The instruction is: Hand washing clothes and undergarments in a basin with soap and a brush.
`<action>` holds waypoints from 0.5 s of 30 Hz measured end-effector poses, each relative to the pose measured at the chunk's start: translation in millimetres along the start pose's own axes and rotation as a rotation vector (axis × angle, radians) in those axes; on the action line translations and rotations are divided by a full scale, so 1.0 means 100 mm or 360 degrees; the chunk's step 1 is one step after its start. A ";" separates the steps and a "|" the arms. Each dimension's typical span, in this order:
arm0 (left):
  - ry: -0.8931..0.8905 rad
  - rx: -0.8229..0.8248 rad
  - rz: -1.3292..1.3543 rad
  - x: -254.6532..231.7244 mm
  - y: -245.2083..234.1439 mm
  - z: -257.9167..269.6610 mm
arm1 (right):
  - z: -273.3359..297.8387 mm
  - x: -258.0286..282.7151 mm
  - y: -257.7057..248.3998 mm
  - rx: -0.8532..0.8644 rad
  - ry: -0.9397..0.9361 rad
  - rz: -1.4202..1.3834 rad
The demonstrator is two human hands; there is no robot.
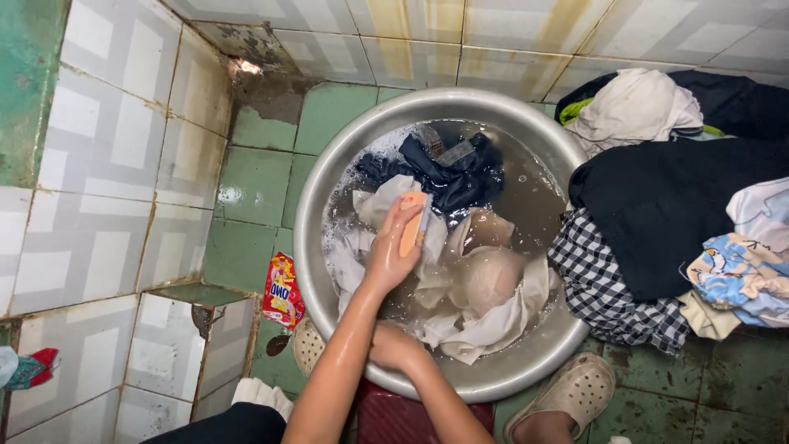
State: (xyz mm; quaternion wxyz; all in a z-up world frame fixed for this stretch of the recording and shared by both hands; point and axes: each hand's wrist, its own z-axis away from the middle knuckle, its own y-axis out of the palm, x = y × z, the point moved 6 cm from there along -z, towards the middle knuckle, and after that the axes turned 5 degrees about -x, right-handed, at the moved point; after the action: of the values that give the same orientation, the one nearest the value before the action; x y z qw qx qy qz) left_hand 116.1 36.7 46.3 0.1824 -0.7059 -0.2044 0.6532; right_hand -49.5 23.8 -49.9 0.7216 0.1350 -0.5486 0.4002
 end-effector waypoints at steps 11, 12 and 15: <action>-0.0388 0.0308 -0.0550 1.35 0.45 0.35 | 0.11 -1.26 -2.93 -0.1924 0.0248 -0.0142; -0.0437 0.0338 -0.0569 1.37 0.49 0.38 | 0.01 -1.72 -2.97 -0.2148 0.0230 -0.0386; -0.0480 0.0406 -0.0676 1.46 0.64 0.46 | -0.21 -2.19 -3.01 -0.2189 0.0444 -0.0076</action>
State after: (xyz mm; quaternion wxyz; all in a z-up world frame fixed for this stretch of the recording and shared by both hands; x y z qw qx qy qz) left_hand 82.4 58.9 -114.5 0.3700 -0.5136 -0.2885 0.7183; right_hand 165.9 -250.2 -181.1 0.7155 -0.3927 -0.5764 -0.0401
